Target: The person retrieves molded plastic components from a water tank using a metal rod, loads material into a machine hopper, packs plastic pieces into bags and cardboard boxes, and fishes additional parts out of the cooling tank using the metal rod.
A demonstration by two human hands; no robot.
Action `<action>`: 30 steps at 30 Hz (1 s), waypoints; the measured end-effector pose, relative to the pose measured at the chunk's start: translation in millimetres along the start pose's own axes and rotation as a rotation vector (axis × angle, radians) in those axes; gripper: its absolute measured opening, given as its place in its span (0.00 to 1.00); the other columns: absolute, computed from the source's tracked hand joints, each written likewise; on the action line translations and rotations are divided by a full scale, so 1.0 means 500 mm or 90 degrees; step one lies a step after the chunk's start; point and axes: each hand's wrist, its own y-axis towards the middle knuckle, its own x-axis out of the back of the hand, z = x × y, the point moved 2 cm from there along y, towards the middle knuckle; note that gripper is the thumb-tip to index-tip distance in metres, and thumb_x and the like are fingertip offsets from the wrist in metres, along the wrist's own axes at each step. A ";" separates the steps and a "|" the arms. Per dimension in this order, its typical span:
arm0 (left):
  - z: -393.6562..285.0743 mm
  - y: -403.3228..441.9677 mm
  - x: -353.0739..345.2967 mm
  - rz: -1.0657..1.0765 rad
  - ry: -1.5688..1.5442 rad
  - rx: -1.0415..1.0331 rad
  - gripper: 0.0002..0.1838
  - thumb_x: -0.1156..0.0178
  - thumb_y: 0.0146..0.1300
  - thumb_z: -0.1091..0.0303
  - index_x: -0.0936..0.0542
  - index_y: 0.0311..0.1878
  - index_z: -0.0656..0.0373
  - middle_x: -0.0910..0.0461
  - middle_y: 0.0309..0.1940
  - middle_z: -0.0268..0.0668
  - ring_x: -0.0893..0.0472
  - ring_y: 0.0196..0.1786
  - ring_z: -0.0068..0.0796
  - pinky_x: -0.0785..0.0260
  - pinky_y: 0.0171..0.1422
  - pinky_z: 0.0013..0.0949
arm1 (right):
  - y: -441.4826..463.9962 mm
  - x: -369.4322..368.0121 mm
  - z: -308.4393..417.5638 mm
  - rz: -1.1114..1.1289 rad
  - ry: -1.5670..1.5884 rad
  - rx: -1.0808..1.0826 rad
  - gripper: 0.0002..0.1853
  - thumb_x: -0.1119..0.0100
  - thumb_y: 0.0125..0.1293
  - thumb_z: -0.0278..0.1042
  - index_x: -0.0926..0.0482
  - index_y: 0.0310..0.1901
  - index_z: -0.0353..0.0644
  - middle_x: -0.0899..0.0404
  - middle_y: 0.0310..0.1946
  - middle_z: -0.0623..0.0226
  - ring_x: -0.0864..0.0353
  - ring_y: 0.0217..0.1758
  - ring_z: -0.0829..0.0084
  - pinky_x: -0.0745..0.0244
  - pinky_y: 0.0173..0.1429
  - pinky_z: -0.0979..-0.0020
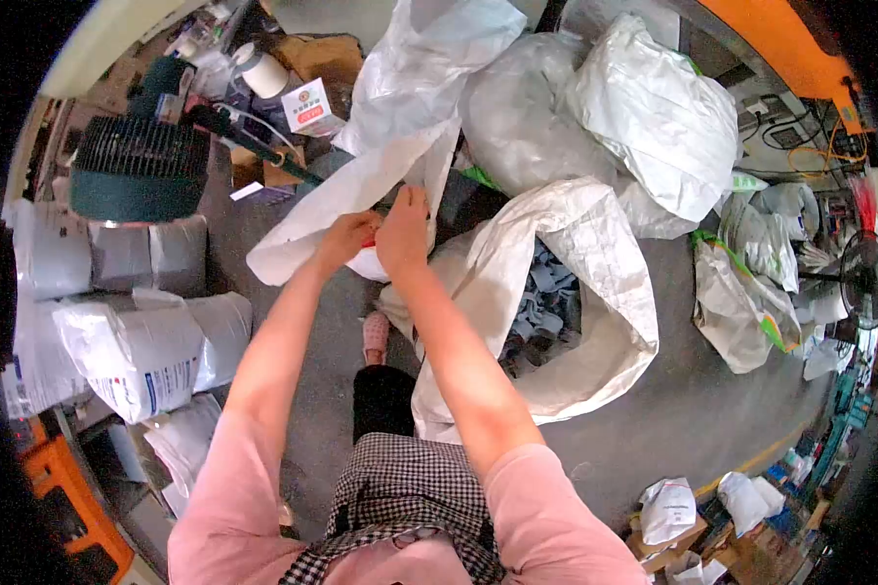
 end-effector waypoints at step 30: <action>0.051 0.246 0.231 -0.202 0.836 -0.103 0.38 0.35 0.44 0.52 0.37 0.62 0.35 0.48 0.67 0.32 0.50 0.69 0.34 0.65 0.68 0.57 | 0.055 -0.069 -0.109 0.322 0.118 -0.208 0.16 0.41 0.52 0.21 0.25 0.45 0.35 0.23 0.36 0.60 0.24 0.36 0.71 0.30 0.41 0.73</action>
